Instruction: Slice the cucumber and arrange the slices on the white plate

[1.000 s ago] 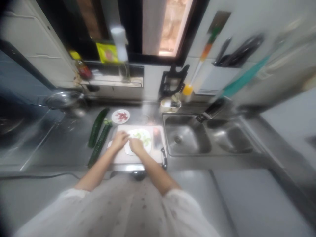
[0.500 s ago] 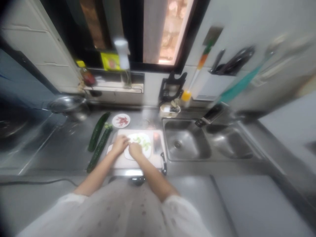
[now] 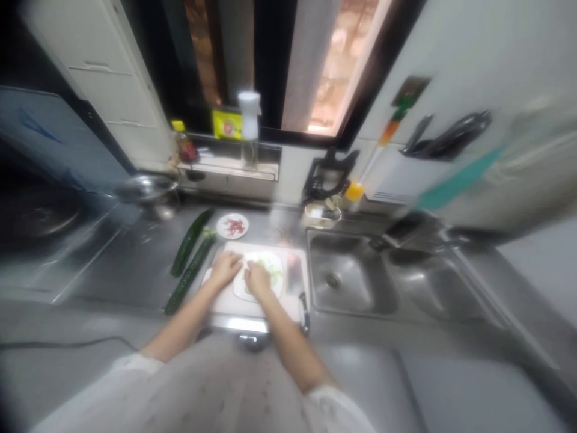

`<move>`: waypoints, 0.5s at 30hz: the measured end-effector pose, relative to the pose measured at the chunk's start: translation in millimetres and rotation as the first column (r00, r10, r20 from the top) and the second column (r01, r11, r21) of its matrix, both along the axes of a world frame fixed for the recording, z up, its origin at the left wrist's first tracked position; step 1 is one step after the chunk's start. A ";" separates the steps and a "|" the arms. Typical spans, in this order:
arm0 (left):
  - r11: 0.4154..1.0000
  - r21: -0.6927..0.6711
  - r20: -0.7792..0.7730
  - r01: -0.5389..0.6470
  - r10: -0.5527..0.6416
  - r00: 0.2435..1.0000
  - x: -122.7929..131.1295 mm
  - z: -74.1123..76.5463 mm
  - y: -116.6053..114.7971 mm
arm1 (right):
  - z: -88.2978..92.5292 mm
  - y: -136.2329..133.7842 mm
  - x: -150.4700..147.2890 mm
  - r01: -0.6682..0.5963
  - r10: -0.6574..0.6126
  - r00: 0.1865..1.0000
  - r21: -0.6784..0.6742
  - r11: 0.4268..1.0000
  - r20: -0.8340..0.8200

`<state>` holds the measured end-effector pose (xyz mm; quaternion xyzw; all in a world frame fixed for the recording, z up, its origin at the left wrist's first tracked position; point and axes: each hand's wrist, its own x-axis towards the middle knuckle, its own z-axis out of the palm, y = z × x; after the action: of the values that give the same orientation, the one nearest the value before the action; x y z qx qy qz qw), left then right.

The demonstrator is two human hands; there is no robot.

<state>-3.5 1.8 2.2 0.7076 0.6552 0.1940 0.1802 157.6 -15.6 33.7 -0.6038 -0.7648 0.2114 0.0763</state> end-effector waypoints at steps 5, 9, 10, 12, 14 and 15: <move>0.960 -0.019 -0.059 -0.278 0.277 0.959 -20.2 1.8 0.0 | 2.6 -15.2 29.8 0.081 -0.075 0.988 0.044 0.996 -0.132; 0.940 -0.087 -0.137 -0.331 0.317 0.938 -25.1 1.9 1.6 | 4.6 -26.8 52.8 0.160 -0.145 0.968 0.056 0.986 -0.203; 0.938 -0.094 -0.151 -0.335 0.319 0.936 -24.4 1.7 2.2 | 5.1 -28.9 57.2 0.168 -0.151 0.962 0.057 0.984 -0.227; 0.936 -0.088 -0.172 -0.341 0.323 0.931 -22.2 1.0 3.0 | 6.0 -32.0 64.2 0.185 -0.162 0.948 0.060 0.981 -0.275; 0.936 -0.069 -0.185 -0.344 0.327 0.927 -19.7 -0.5 2.7 | 6.8 -34.0 68.8 0.197 -0.169 0.936 0.064 0.978 -0.310; 0.937 -0.056 -0.188 -0.344 0.328 0.926 -18.6 -1.4 2.1 | 7.3 -34.7 70.2 0.201 -0.170 0.932 0.066 0.977 -0.320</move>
<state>-22.1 3.9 0.7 0.5904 0.7880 0.1300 0.1166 227.7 -50.3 41.1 -0.6278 -0.6920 0.2586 0.2453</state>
